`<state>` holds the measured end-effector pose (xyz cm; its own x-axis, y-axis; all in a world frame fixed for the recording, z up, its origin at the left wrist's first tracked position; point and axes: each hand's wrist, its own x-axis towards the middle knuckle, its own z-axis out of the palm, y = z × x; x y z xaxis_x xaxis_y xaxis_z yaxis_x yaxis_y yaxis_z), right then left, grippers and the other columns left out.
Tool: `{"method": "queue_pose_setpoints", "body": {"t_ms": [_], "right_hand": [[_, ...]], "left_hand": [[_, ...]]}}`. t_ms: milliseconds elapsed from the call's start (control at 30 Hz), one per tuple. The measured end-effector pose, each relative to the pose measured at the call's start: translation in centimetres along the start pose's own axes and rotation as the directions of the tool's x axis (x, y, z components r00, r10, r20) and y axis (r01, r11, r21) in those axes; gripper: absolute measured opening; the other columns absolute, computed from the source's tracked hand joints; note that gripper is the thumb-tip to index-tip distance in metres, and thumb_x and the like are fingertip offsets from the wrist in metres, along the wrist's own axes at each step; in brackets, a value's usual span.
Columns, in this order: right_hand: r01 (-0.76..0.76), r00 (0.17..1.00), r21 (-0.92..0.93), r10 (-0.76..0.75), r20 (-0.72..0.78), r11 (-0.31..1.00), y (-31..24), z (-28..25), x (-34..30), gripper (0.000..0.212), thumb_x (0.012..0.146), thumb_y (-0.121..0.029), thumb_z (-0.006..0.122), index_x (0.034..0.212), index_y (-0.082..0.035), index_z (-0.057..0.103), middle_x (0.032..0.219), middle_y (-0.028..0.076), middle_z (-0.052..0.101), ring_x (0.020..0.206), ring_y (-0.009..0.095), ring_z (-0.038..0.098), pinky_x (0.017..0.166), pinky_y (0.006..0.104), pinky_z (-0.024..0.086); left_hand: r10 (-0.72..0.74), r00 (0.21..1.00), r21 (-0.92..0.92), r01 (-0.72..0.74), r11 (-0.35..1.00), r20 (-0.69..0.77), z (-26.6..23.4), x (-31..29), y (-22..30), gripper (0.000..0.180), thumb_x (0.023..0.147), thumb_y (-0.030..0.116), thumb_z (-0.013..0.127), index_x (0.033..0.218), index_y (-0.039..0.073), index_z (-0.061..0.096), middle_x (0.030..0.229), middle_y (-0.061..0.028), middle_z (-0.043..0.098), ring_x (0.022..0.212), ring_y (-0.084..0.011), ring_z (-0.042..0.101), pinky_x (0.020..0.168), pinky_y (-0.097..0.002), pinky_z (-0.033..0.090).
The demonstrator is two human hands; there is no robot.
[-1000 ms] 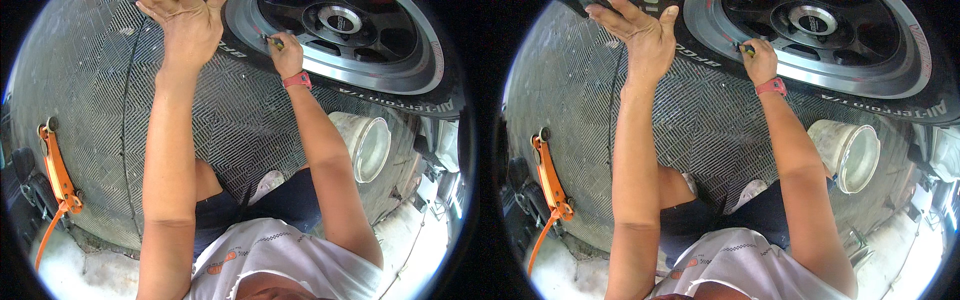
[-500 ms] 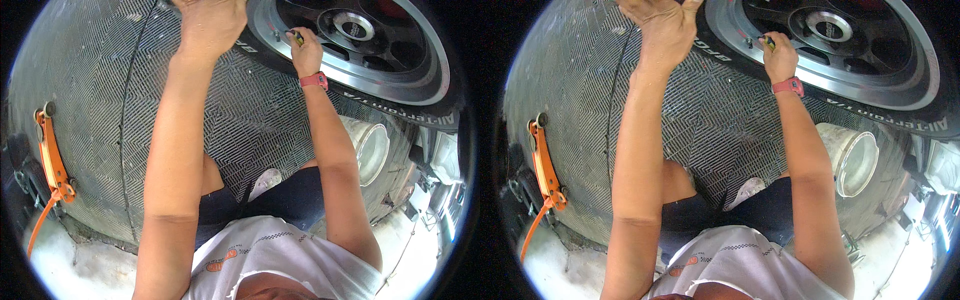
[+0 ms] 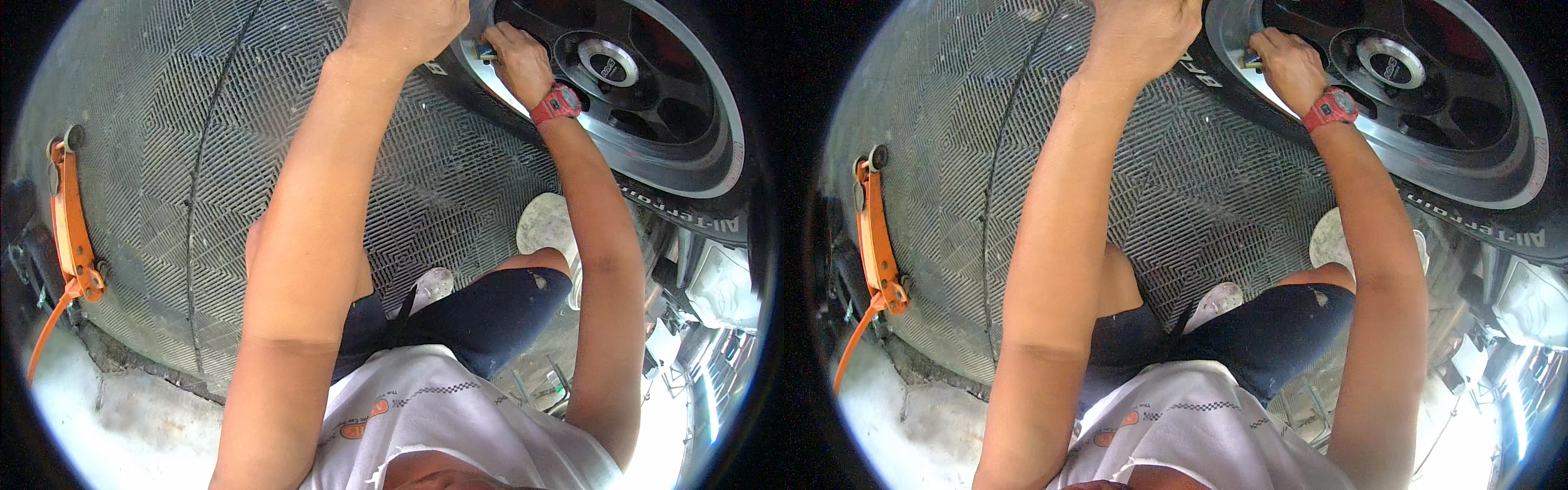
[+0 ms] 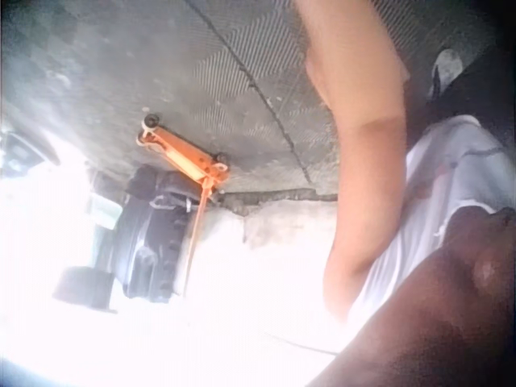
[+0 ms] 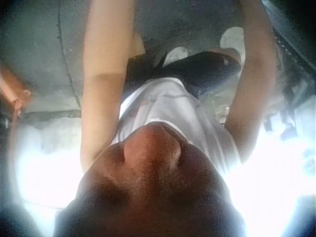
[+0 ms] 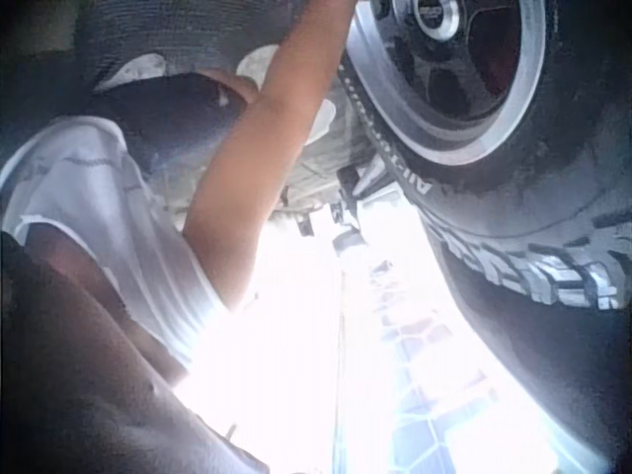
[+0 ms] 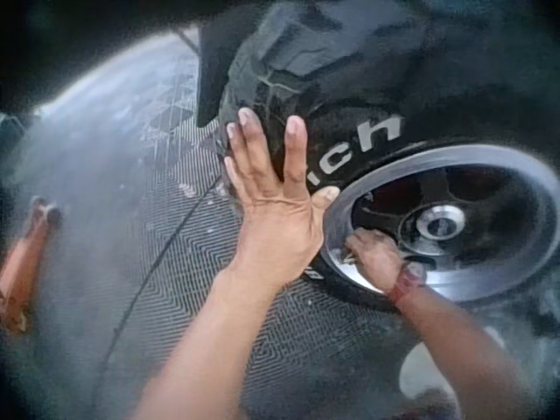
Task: The person kneels beside a vehicle tire and scrubs the sidewall and rim with a sponge, repeatedly dipping it into a bucket of water. The person rotates the tire by hand to access different sections and continues scrubbing the entire circumference.
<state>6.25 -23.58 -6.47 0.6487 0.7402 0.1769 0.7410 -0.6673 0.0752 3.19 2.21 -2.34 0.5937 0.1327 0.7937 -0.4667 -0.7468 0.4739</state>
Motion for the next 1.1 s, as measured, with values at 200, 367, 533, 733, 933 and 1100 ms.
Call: {"method": "queue_pose_setpoints", "body": {"t_ms": [200, 367, 533, 733, 933, 1100], "right_hand": [[-0.317, 0.947, 0.029, 0.318, -0.041, 0.948, -1.0, 0.3, -1.4, 0.020, 0.090, -0.011, 0.075, 0.109, -0.005, 0.072, 0.105, 0.017, 0.076, 0.095, 0.043, 0.074, 0.083, 0.0513, 0.060], [-0.713, 0.380, 0.576, 0.911, -0.162, 0.400, -8.5, 1.9, -3.7, 0.032, 0.096, -0.014, 0.076, 0.120, 0.006, 0.073, 0.103, 0.026, 0.077, 0.092, 0.043, 0.076, 0.087, 0.0468, 0.059], [-0.600, 0.253, 0.644, 0.877, -0.409, 0.474, -12.9, 4.9, -0.4, 0.043, 0.082, 0.008, 0.072, 0.125, 0.002, 0.069, 0.121, 0.021, 0.065, 0.116, 0.042, 0.062, 0.105, 0.0481, 0.049], [-0.635, 0.418, 0.542, 0.835, -0.357, 0.550, -16.6, 6.7, 2.7, 0.079, 0.087, 0.001, 0.073, 0.163, -0.008, 0.049, 0.149, 0.023, 0.047, 0.138, 0.044, 0.044, 0.116, 0.0566, 0.034], [-0.834, 0.233, 0.496, 0.969, -0.080, 0.242, -16.6, 6.7, 0.7, 0.073, 0.093, -0.009, 0.076, 0.162, -0.015, 0.054, 0.131, 0.023, 0.048, 0.122, 0.044, 0.046, 0.107, 0.0543, 0.039], [-0.739, 0.225, 0.615, 0.961, -0.159, 0.274, -16.3, 7.8, 2.5, 0.066, 0.098, -0.017, 0.073, 0.161, -0.012, 0.055, 0.128, 0.022, 0.047, 0.117, 0.043, 0.047, 0.102, 0.0545, 0.042]], "left_hand": [[0.011, 1.000, -0.039, -0.011, 0.999, -0.010, 0.2, 0.1, 0.2, 0.108, 0.100, 0.026, 0.075, 0.178, 0.028, 0.000, 0.179, -0.0308, -0.018, 0.163, -0.0597, -0.009, 0.125, -0.0793, 0.007], [-0.008, 0.999, 0.035, 0.006, 0.999, 0.035, -0.2, -0.2, 0.0, 0.112, 0.100, 0.025, 0.075, 0.177, 0.027, -0.005, 0.178, -0.0302, -0.021, 0.163, -0.0593, -0.013, 0.125, -0.0788, 0.005], [-0.021, 0.996, 0.107, 0.011, 0.994, 0.092, -0.6, 0.3, 0.8, 0.110, 0.103, 0.028, 0.071, 0.176, 0.020, -0.010, 0.177, -0.0298, -0.025, 0.163, -0.0572, -0.017, 0.127, -0.0769, 0.003], [0.032, 0.997, 0.153, -0.043, 0.987, 0.070, -0.2, 0.2, 0.3, 0.108, 0.105, 0.029, 0.069, 0.175, 0.008, -0.011, 0.177, -0.0319, -0.023, 0.164, -0.0553, -0.016, 0.133, -0.0652, 0.001], [0.042, 0.934, 0.068, -0.070, 0.995, 0.355, -1.5, 0.8, -1.0, 0.126, 0.110, 0.047, 0.063, 0.155, 0.006, -0.048, 0.147, -0.0453, -0.057, 0.136, -0.0641, -0.054, 0.119, -0.0763, -0.020], [0.015, 0.923, 0.105, -0.060, 0.993, 0.384, -1.3, 0.9, -1.6, 0.128, 0.110, 0.051, 0.061, 0.153, 0.006, -0.051, 0.146, -0.0469, -0.056, 0.134, -0.0645, -0.055, 0.116, -0.0785, -0.022]]}}
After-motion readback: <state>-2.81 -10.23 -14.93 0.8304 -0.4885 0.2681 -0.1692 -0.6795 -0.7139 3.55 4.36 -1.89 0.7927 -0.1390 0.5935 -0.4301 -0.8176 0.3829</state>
